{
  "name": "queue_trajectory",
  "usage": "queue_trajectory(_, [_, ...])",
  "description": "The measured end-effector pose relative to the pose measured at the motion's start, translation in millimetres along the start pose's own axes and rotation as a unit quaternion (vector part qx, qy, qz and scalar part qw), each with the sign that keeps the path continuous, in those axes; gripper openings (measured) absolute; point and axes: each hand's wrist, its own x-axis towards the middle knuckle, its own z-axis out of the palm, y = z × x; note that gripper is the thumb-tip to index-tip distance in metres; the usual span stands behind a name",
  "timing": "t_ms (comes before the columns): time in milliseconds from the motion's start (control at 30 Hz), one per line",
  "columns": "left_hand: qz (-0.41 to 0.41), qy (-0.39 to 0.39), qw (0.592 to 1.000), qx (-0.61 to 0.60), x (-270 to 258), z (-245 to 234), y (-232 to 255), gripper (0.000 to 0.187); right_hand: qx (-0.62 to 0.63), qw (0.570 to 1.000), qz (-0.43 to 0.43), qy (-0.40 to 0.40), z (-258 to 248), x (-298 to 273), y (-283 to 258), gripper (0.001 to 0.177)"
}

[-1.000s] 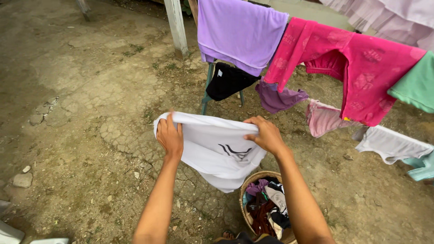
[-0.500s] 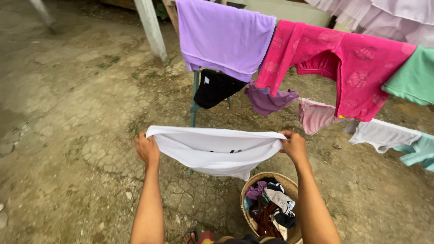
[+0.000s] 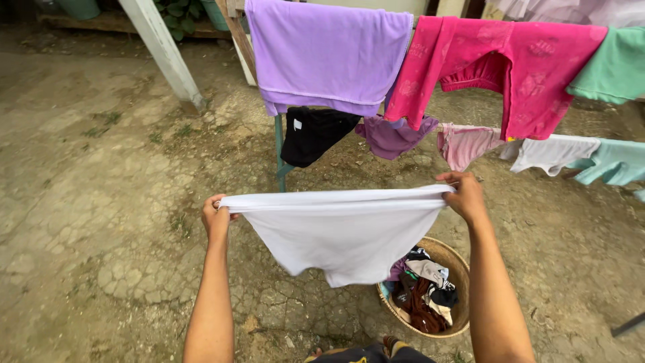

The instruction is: The person takes several items of clothing from a basket and hangs them one by one on a laundry rack.

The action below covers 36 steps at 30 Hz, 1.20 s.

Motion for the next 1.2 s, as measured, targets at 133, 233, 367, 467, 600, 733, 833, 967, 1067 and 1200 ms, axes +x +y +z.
queue_trajectory(133, [-0.175,-0.107,0.978,-0.025,-11.3,7.4,70.9,0.054,0.142,0.962,0.233,-0.023,-21.9,-29.0,-51.9,0.029])
queue_trajectory(233, [-0.224,-0.215,0.949,-0.058,-22.8,24.9,110.2,0.068,0.296,0.920,0.253,-0.052,-28.2,-41.1,-88.2,0.028])
queue_trajectory(367, [-0.109,-0.233,0.948,-0.187,-17.6,36.6,139.4,0.073,0.383,0.902,0.199,0.006,-29.8,-41.4,-112.8,0.032])
queue_trajectory(467, [0.012,-0.214,0.960,-0.182,-6.7,45.5,163.4,0.072,0.374,0.916,0.125,0.075,-37.4,-29.0,-112.5,0.030])
queue_trajectory(600, [0.221,-0.222,0.946,-0.083,2.6,56.8,216.6,0.061,0.430,0.879,0.009,0.203,-53.7,9.0,-133.6,0.019])
queue_trajectory(733, [0.402,-0.182,0.894,0.073,31.3,88.8,286.8,0.094,0.506,0.806,-0.171,0.255,-75.0,52.7,-187.1,0.014])
queue_trajectory(833, [0.590,-0.043,0.782,0.197,75.5,108.0,350.4,0.122,0.372,0.853,-0.250,0.266,-97.2,85.5,-237.7,0.027])
queue_trajectory(967, [0.663,0.066,0.711,0.223,134.0,124.5,434.9,0.127,0.153,0.884,-0.331,0.291,-132.4,135.6,-317.1,0.079])
queue_trajectory(1067, [0.663,0.115,0.705,0.222,166.7,139.8,493.0,0.126,0.026,0.865,-0.356,0.353,-154.2,177.3,-369.3,0.100])
queue_trajectory(1200, [0.590,0.146,0.770,0.195,197.2,149.9,547.6,0.127,-0.025,0.802,-0.431,0.414,-170.5,232.2,-419.2,0.127])
